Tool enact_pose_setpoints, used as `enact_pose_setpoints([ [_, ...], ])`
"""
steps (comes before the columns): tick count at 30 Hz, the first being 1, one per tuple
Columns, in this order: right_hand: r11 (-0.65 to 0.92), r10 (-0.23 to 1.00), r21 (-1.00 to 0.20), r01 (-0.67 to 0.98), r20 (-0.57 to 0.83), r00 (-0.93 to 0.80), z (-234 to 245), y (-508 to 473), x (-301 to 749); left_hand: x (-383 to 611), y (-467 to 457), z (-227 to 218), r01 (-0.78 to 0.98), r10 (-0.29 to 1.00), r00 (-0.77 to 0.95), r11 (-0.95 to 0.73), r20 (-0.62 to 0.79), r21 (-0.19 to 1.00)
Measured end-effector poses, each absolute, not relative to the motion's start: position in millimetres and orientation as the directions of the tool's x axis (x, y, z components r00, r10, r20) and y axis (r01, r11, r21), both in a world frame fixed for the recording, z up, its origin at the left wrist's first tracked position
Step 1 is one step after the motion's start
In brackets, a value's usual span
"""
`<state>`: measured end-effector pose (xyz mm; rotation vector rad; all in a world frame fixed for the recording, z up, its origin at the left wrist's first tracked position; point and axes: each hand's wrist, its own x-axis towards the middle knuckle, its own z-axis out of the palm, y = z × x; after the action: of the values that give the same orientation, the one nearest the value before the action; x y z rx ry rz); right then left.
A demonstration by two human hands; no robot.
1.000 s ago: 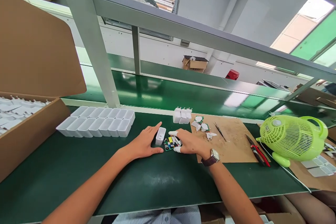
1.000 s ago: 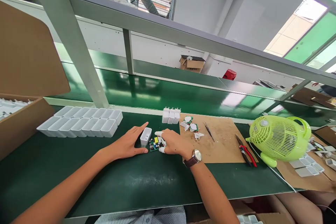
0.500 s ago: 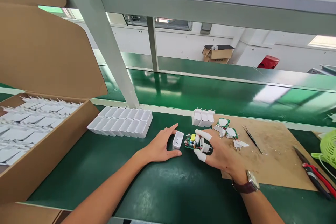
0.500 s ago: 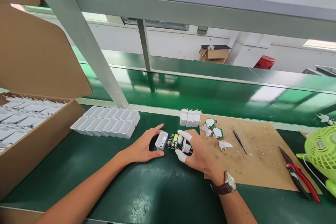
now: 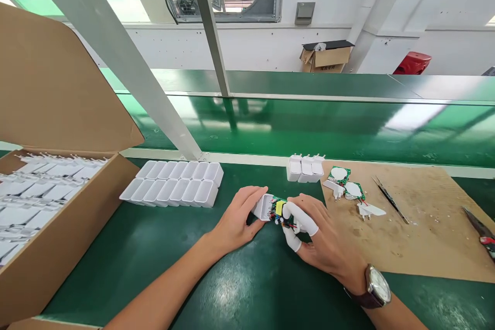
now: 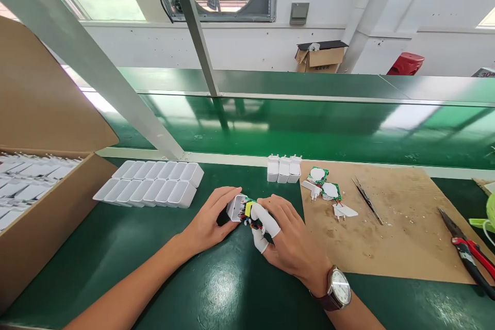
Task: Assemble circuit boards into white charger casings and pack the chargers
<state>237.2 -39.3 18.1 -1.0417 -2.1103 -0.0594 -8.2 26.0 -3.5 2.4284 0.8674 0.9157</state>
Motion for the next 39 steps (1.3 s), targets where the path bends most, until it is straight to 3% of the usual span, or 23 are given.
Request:
enact_pose_setpoints([
  [18, 0.642, 0.676, -0.244, 0.727, 0.628, -0.386, 16, -40, 232, -4, 24, -1, 0.439, 0.619, 0.611, -0.783, 0.493, 0.439],
  [39, 0.623, 0.712, -0.299, 0.723, 0.598, -0.367, 16, -38, 232, -1, 25, 2, 0.413, 0.603, 0.620, -0.794, 0.501, 0.445],
])
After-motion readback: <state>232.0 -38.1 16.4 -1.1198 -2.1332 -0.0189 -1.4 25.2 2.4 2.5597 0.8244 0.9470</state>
